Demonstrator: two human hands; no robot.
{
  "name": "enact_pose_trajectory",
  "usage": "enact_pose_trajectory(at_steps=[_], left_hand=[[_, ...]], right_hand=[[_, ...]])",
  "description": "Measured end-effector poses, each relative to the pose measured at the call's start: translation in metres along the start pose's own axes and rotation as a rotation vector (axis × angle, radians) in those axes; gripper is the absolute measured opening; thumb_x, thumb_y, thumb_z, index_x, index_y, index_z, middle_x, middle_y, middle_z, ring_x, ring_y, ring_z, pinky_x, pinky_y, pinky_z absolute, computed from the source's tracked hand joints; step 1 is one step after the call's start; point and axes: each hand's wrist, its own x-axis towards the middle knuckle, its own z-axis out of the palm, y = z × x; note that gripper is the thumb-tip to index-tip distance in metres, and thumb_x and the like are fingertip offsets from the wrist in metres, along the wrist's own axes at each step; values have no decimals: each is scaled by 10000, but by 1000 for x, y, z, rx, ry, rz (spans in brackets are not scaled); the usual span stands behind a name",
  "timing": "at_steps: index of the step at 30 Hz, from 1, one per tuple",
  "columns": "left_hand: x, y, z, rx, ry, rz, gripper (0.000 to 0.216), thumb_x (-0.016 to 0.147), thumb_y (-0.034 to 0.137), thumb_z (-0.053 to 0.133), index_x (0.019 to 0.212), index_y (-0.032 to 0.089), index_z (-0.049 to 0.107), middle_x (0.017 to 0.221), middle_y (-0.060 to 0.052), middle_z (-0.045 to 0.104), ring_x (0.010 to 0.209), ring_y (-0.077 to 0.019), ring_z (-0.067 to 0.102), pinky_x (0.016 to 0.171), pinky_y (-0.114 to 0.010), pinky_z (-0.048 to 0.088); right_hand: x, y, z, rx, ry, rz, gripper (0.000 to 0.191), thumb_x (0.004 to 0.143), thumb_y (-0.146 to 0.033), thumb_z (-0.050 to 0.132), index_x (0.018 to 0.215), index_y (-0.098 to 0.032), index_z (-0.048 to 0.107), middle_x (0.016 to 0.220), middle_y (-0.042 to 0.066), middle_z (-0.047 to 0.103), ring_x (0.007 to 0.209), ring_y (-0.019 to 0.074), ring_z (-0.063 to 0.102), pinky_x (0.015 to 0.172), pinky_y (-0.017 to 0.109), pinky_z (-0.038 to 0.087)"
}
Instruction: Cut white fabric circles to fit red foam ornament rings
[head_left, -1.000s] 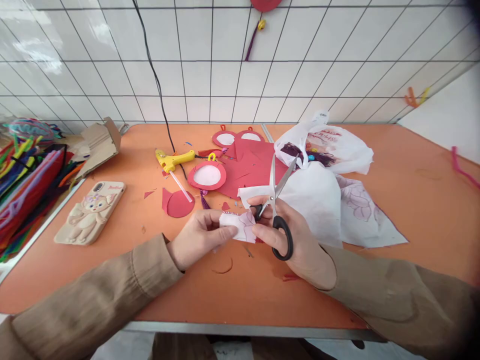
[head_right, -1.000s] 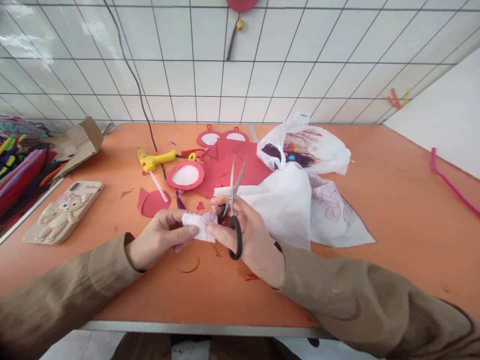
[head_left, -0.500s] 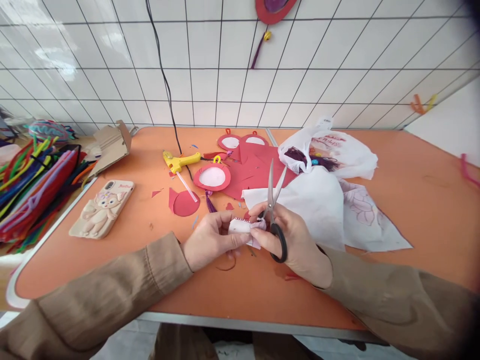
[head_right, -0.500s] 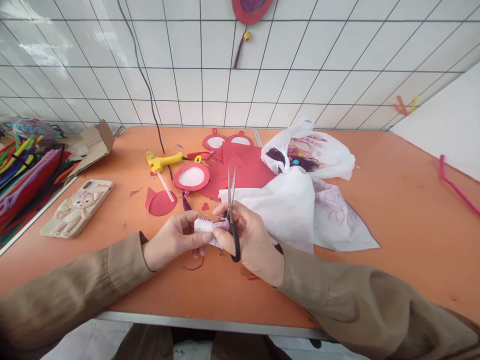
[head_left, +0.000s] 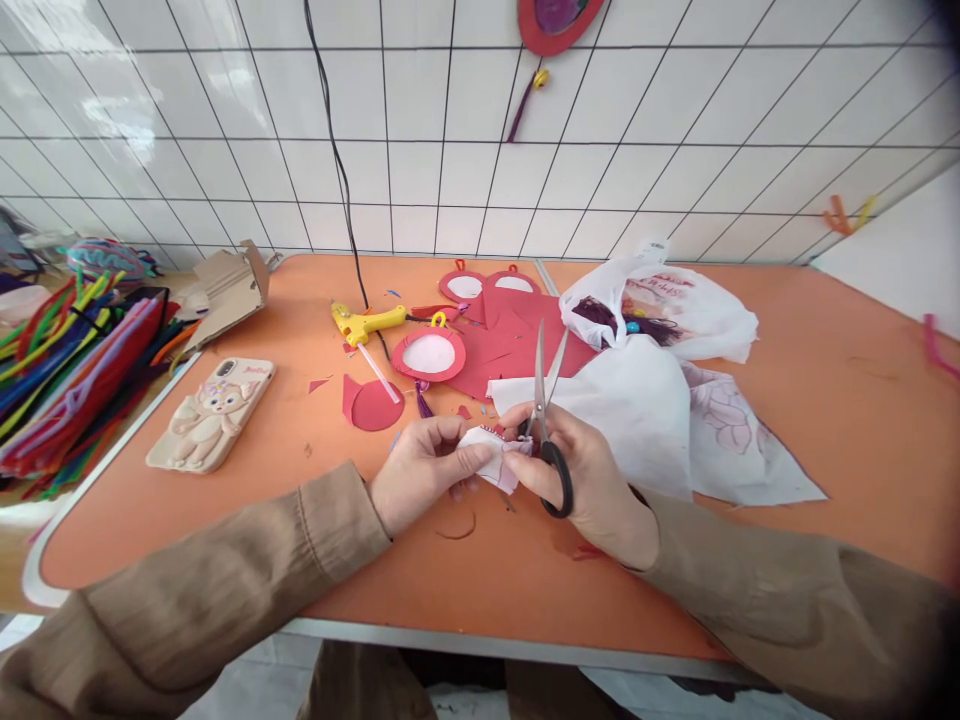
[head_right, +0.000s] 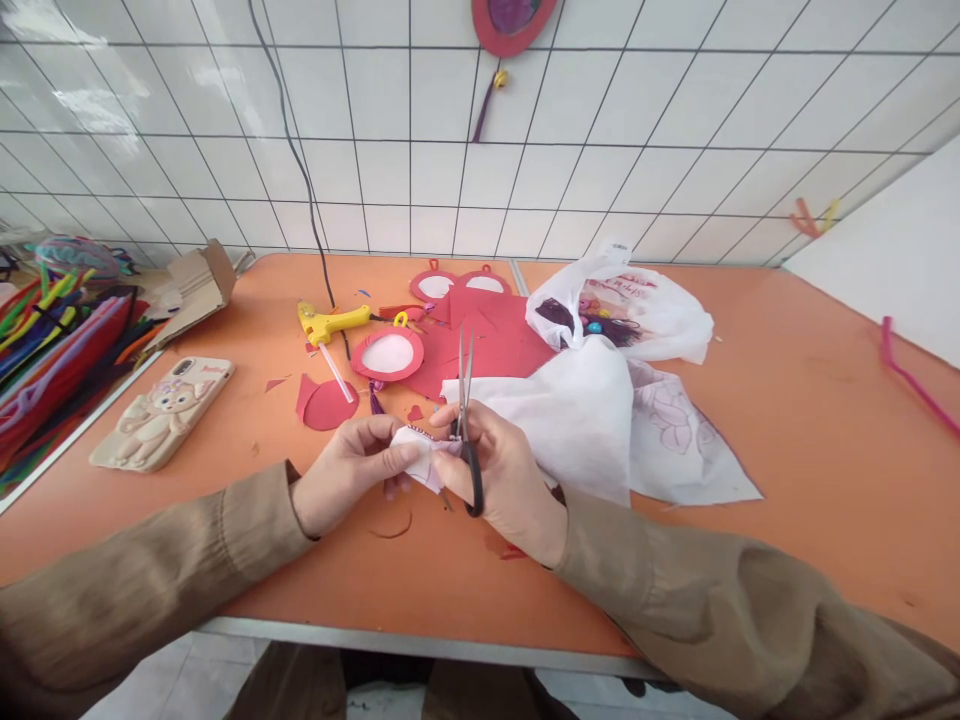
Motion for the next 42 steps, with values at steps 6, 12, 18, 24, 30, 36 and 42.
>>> enact_pose_trajectory(at_steps=[6,12,18,24,30,36,42], left_hand=[[0,-2,-1,-6,-22,-2,506,674,616,725,696,139,556,577,-17,590,485,-101,522,454,-230,436],[0,-3,0,-53,-37,31,462,713,536,741,849,139,548,693,-37,655,542,-130,600,463,-234,464],[1,-6,1,-37,-24,150,505,745,327,763,1193,169,590,857,-42,686,658,-126,618,524,-216,451],[1,-3,-2,-7,33,157,339,743,268,751,1057,153,698,764,-23,678,527,-90,555,486,-223,458],[2,1,-5,-45,79,142,371,719,248,774,1061,151,669,722,-4,675,477,-83,559,447,-214,463],[2,1,-5,-28,86,105,391,709,223,773,1073,140,657,661,18,647,444,-82,551,410,-207,460],[3,0,-6,-29,83,89,429,695,229,791,1094,144,658,691,3,670,452,-84,565,416,-205,469]], right_hand=[[0,-1,-1,57,-22,15,185,695,-168,662,845,-210,562,706,-22,532,593,99,509,552,234,473],[0,-2,1,104,-24,24,179,700,-176,655,843,-208,552,661,-36,515,583,105,508,546,242,472],[-1,1,0,99,-21,18,186,707,-190,677,842,-206,551,712,-20,543,609,109,509,570,249,483],[0,-3,1,86,-28,35,167,716,-203,642,851,-208,543,725,-17,560,635,117,551,581,250,489],[4,-2,-1,108,9,40,243,697,-244,729,854,-201,549,699,-32,548,621,107,540,594,254,492],[6,-1,-4,112,29,61,247,691,-211,717,868,-197,545,694,-34,557,619,103,540,603,256,485],[5,6,-5,134,-15,4,254,727,-211,707,927,-207,549,733,-25,586,666,121,575,639,275,489]])
